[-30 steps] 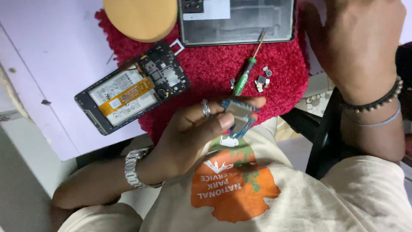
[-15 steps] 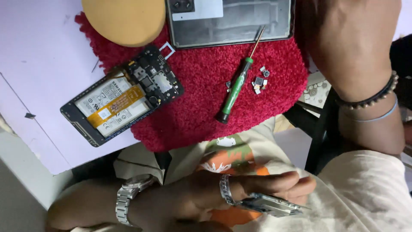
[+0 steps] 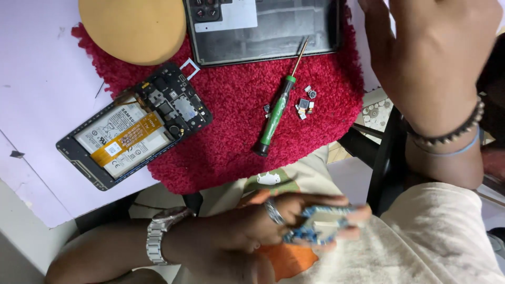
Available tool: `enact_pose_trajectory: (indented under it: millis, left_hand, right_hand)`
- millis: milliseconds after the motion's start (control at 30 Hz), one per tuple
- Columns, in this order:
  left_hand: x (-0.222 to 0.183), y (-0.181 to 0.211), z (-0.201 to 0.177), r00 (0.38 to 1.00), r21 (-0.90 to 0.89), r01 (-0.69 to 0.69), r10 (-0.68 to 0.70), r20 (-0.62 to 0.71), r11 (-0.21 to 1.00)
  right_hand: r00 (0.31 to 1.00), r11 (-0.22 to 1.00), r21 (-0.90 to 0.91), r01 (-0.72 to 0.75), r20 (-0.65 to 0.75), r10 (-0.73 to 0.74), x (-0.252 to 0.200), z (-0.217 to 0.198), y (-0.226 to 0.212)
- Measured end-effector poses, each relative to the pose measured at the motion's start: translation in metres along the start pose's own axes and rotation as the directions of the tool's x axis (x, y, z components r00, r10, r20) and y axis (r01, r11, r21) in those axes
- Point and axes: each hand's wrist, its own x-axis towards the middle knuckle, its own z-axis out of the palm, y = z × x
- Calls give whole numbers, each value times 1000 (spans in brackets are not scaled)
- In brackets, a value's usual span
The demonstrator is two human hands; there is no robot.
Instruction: Repairing a mobile phone by inspecting and manipulating the motherboard and internal components.
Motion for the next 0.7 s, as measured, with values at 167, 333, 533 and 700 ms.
enact_pose_trajectory:
  millis: [167,333,533,700]
  left_hand:
    - [18,-30,-92,773,92,-629,609,177,772]
    - [-3,15,-38,637,514,-651,770,-30,559]
    - [0,15,-49,590,498,-689,807,-36,526]
    - [3,13,-50,565,488,-708,824,-40,510]
  right_hand:
    - [971,389,905,172,-90,-221,27,-76,-6]
    - [926,583,763,279,-52,-375,13,-60,-8]
    - [907,672,677,301,16,-422,8,-57,-18]
    - [916,593,761,264,-5,-401,10,-63,-26]
